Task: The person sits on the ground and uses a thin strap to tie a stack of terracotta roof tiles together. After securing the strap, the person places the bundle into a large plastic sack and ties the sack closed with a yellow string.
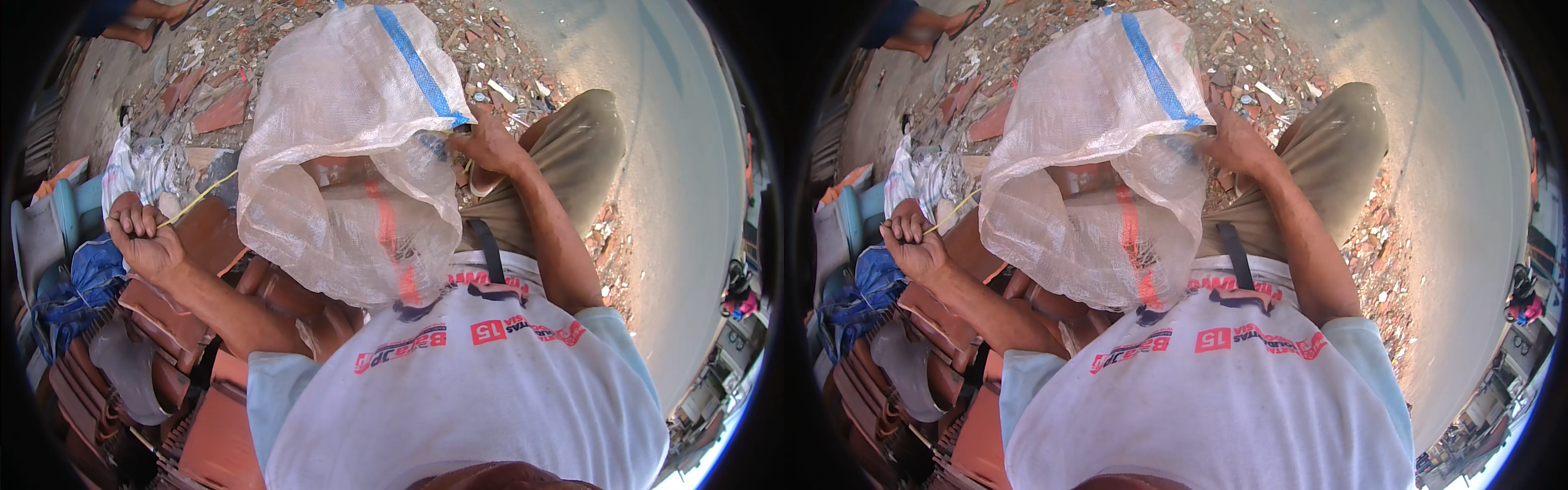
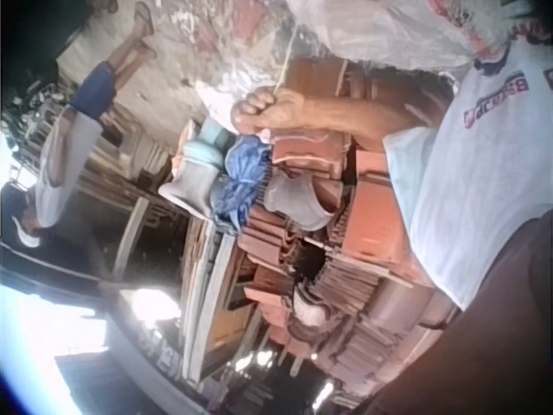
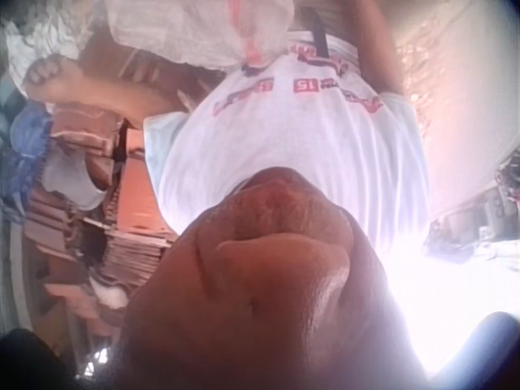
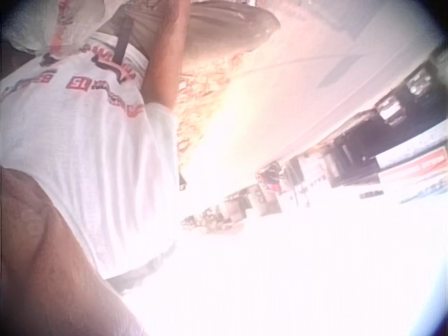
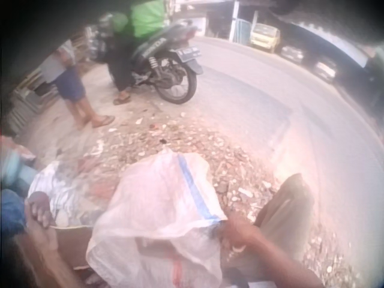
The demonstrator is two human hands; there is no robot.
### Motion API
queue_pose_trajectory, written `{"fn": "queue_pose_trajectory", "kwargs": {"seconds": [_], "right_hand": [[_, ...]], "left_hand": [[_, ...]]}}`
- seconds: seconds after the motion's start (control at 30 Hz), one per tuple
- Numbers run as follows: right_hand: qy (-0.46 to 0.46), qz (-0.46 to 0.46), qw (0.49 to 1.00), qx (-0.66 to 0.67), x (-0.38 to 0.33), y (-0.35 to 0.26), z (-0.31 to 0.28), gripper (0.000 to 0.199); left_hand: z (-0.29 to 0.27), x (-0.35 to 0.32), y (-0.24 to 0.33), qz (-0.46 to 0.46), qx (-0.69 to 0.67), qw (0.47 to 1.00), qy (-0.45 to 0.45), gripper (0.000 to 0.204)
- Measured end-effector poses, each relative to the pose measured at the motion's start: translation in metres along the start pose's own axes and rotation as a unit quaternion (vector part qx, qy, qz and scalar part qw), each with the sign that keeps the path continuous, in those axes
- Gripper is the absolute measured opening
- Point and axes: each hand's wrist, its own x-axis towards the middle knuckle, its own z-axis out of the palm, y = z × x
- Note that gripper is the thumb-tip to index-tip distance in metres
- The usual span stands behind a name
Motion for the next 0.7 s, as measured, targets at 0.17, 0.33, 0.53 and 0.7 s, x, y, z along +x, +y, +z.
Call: {"fn": "queue_pose_trajectory", "kwargs": {"seconds": [0.17,0.33,0.53,0.7], "right_hand": [[0.046,-0.016,0.987,0.150,-0.007,-0.019,-0.030,0.054],[-0.012,-0.049,0.974,0.221,-0.031,-0.040,-0.060,0.035],[-0.032,-0.164,0.976,-0.141,-0.035,0.023,-0.059,0.028],[-0.046,-0.103,0.993,-0.034,-0.039,-0.077,-0.086,0.028]], "left_hand": [[0.008,0.001,0.015,0.020,0.002,1.000,0.014,0.018],[0.019,0.017,0.035,0.040,0.011,0.999,-0.014,0.019],[0.028,0.067,0.134,0.113,-0.017,0.991,-0.062,0.024],[0.090,0.065,0.206,0.127,0.054,0.975,-0.175,0.022]]}}
